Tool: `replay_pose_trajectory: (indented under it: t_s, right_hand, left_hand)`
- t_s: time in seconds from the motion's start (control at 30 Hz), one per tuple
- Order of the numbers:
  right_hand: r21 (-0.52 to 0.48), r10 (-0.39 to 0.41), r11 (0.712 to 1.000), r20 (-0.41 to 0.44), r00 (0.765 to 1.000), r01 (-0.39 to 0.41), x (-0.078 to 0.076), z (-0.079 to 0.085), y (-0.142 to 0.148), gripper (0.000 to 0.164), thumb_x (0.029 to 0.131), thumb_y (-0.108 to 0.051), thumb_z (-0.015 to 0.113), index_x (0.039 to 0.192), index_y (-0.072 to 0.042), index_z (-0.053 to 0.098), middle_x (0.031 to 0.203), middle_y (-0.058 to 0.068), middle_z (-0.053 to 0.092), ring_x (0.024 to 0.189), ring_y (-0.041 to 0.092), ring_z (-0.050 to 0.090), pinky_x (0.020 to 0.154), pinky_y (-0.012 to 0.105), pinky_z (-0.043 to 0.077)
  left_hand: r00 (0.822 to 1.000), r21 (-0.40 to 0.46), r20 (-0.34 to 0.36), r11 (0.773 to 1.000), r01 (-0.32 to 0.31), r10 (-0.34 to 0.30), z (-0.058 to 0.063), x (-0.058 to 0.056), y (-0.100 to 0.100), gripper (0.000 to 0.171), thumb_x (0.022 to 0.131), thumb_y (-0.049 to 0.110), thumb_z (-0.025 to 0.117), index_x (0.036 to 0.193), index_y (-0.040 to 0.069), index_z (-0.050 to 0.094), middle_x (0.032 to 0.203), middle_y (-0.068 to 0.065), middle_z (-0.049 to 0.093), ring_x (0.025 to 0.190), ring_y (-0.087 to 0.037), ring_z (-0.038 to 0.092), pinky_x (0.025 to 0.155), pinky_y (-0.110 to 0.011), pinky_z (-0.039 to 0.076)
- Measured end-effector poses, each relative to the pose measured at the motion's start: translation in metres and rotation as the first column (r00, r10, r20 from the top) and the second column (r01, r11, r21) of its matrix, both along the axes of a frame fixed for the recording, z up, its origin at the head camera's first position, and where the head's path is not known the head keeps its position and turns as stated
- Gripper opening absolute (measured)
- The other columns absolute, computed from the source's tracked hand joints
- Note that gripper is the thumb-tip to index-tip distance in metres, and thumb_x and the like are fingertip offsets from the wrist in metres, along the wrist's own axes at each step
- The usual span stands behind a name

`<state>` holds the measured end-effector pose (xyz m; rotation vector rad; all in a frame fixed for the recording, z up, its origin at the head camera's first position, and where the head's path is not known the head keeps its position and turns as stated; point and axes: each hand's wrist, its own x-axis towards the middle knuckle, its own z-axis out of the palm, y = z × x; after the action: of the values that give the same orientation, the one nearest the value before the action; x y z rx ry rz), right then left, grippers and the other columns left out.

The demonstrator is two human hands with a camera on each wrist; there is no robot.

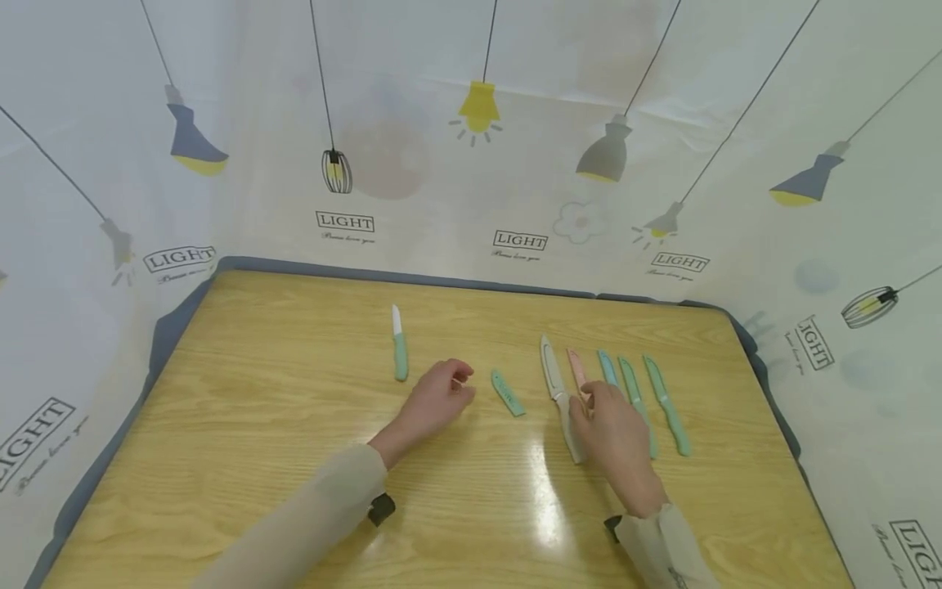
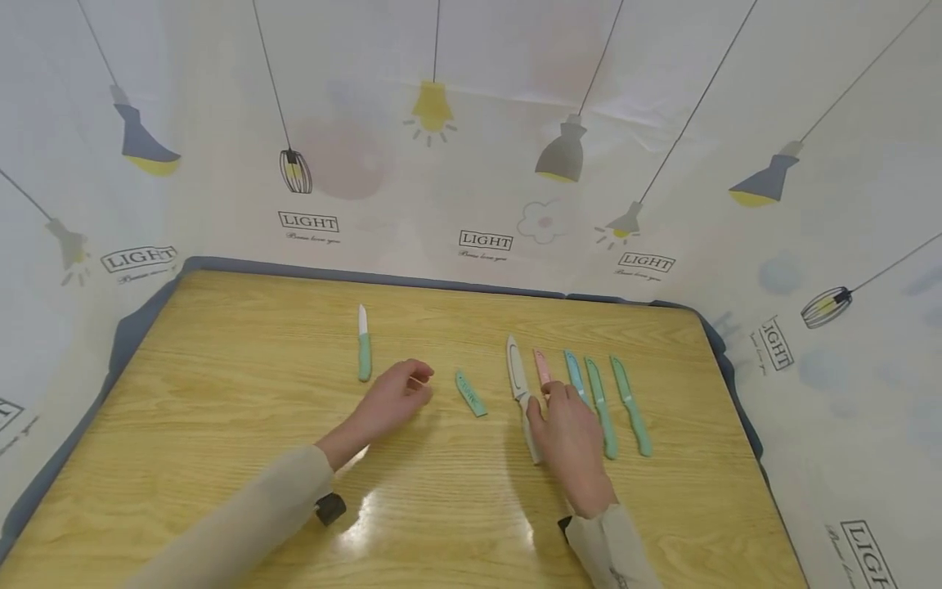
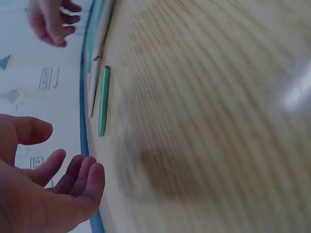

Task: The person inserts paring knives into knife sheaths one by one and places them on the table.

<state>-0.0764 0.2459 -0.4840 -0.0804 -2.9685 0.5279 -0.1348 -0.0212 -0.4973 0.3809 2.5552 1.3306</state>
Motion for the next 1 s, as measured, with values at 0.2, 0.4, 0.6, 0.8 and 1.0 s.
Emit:
replay_pose_trajectory:
  t_s: [0.2,0.4,0.6,0.8,1.0]
  right_hand:
    - [-0.034,0.003,0.999,-0.022,1.000,-0.004,0.001,0.003,-0.001,0.039,0.095,-0.030,0.053,0.115,0.002,0.064,0.093,0.012,0.064,0.064,0.018,0.056,0.046,0.028,0.047]
    - [-0.032,-0.005,0.999,-0.019,1.000,0.005,0.002,0.002,-0.001,0.038,0.094,-0.030,0.053,0.114,0.001,0.065,0.092,0.011,0.065,0.067,0.019,0.058,0.049,0.030,0.050]
    - [-0.032,0.002,0.999,-0.008,1.000,-0.003,0.002,0.001,0.000,0.039,0.094,-0.030,0.054,0.115,0.001,0.064,0.093,0.012,0.065,0.070,0.020,0.059,0.051,0.032,0.051]
    - [-0.019,-0.012,1.000,0.005,1.000,0.012,0.002,0.001,0.001,0.039,0.093,-0.032,0.054,0.115,0.000,0.064,0.093,0.011,0.065,0.070,0.020,0.059,0.051,0.032,0.051]
    - [-0.016,-0.024,1.000,0.031,0.999,0.024,0.002,0.001,0.001,0.040,0.094,-0.034,0.053,0.116,-0.002,0.064,0.096,0.011,0.065,0.073,0.020,0.060,0.052,0.032,0.051]
  left_hand:
    - [0.991,-0.276,-0.030,0.954,0.121,-0.134,0.004,-0.008,0.026,0.044,0.096,0.032,0.053,0.128,0.002,0.053,0.113,-0.011,0.056,0.097,-0.021,0.055,0.083,-0.034,0.051]
    - [0.984,-0.429,-0.033,0.891,0.147,-0.178,0.010,-0.014,0.049,0.070,0.096,0.050,0.049,0.131,-0.010,0.049,0.119,-0.021,0.056,0.109,-0.033,0.055,0.094,-0.042,0.049]
    - [0.976,-0.581,-0.121,0.810,0.076,-0.179,0.004,-0.019,0.070,0.085,0.089,0.066,0.048,0.133,-0.006,0.049,0.119,-0.021,0.055,0.106,-0.033,0.055,0.085,-0.044,0.053]
    - [0.966,-0.722,-0.175,0.692,0.004,-0.188,-0.002,-0.021,0.083,0.099,0.080,0.080,0.044,0.140,0.000,0.046,0.121,-0.017,0.051,0.109,-0.030,0.051,0.082,-0.046,0.052]
    - [0.965,-0.730,-0.163,0.683,0.021,-0.204,-0.004,-0.019,0.086,0.086,0.080,0.068,0.059,0.132,0.000,0.049,0.113,-0.014,0.049,0.100,-0.026,0.048,0.075,-0.036,0.052]
